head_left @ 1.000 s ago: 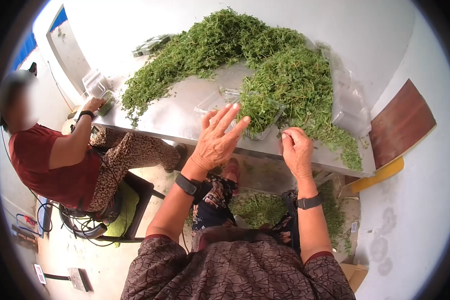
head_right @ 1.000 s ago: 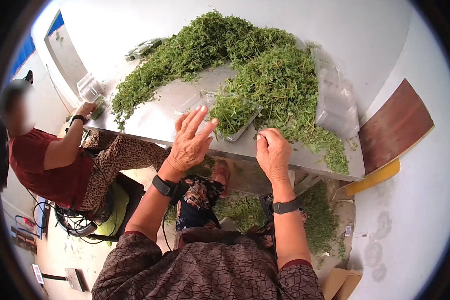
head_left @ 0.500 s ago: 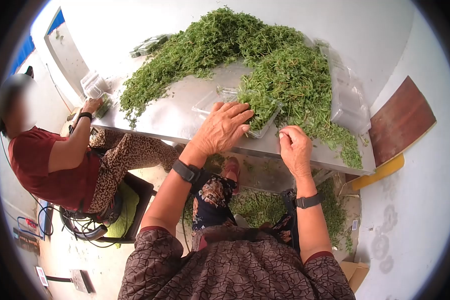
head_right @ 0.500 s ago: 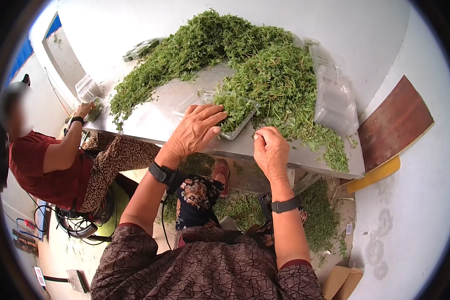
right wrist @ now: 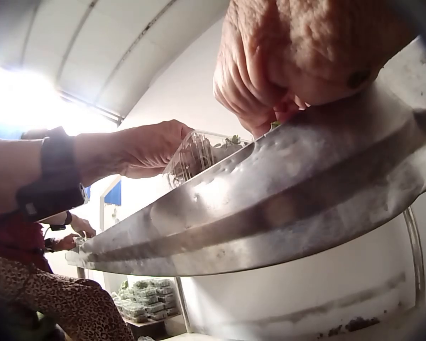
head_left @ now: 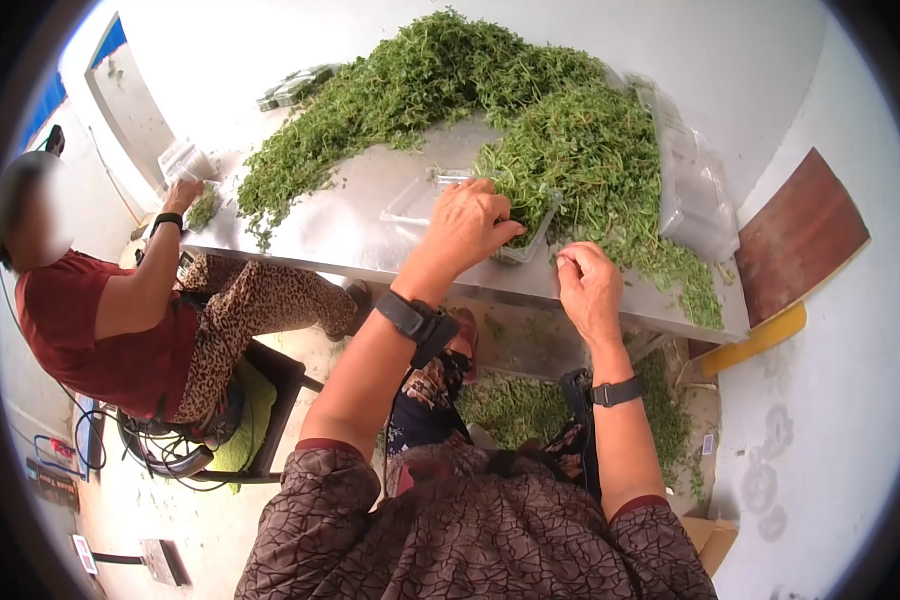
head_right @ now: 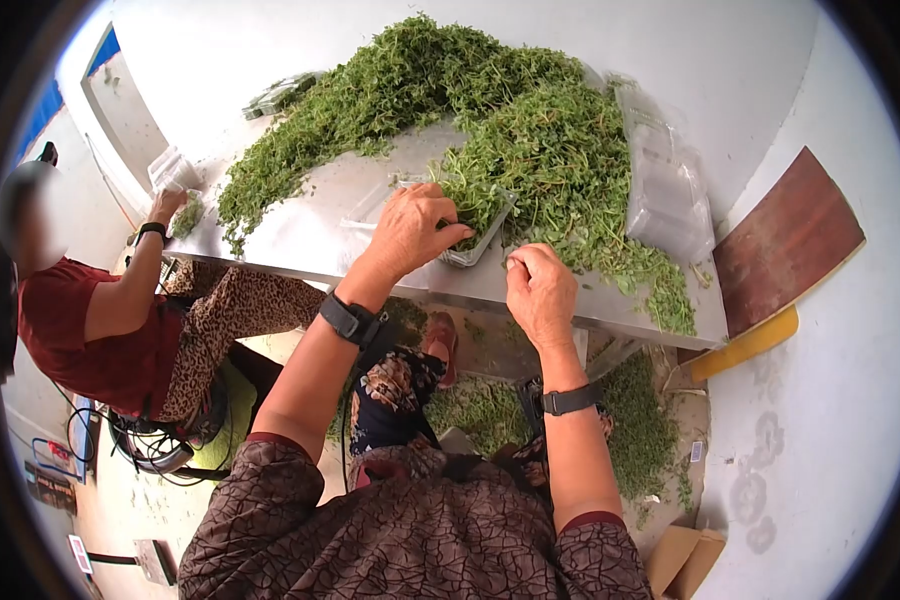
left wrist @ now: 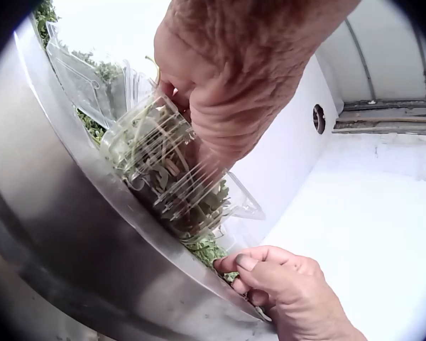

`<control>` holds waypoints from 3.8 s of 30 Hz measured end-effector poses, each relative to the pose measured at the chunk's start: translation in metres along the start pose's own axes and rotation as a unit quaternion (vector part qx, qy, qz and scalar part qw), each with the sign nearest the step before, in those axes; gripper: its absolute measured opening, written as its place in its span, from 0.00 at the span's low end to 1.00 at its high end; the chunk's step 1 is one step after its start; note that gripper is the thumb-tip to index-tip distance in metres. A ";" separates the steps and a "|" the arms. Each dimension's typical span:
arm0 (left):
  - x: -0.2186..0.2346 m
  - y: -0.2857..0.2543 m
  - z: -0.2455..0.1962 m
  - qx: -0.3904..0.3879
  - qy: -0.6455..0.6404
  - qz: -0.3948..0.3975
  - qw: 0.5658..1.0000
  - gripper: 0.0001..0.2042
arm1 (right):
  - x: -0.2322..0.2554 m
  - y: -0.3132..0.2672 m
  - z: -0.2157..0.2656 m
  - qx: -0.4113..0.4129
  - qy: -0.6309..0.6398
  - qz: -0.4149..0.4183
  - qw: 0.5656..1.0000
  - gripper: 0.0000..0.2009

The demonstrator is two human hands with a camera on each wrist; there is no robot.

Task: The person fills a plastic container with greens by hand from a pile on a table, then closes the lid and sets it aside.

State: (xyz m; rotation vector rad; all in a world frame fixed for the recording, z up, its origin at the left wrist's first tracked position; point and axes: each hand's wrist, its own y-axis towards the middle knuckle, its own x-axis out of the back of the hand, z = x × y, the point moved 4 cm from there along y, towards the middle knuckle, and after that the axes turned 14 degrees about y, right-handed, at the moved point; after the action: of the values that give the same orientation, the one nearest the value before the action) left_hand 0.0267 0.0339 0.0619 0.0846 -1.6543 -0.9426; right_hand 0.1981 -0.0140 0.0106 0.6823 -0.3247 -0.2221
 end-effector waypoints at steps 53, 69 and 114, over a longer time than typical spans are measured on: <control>0.021 -0.121 0.028 0.289 -0.215 -0.217 0.907 0.09 | -0.038 0.029 0.003 -0.319 0.160 0.075 0.931 0.12; 0.024 -0.080 -0.008 0.107 0.011 -0.143 0.984 0.16 | -0.033 0.018 0.001 -0.318 0.258 0.071 0.909 0.14; -0.004 0.013 0.040 0.064 -0.087 0.033 0.994 0.14 | -0.036 0.015 0.000 -0.281 0.279 0.074 0.915 0.17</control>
State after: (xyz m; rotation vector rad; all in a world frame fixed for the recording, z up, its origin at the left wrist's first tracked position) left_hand -0.0007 0.0662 0.0670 0.0353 -1.8678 -0.8116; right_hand 0.1657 0.0079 0.0126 0.1262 0.2391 0.0348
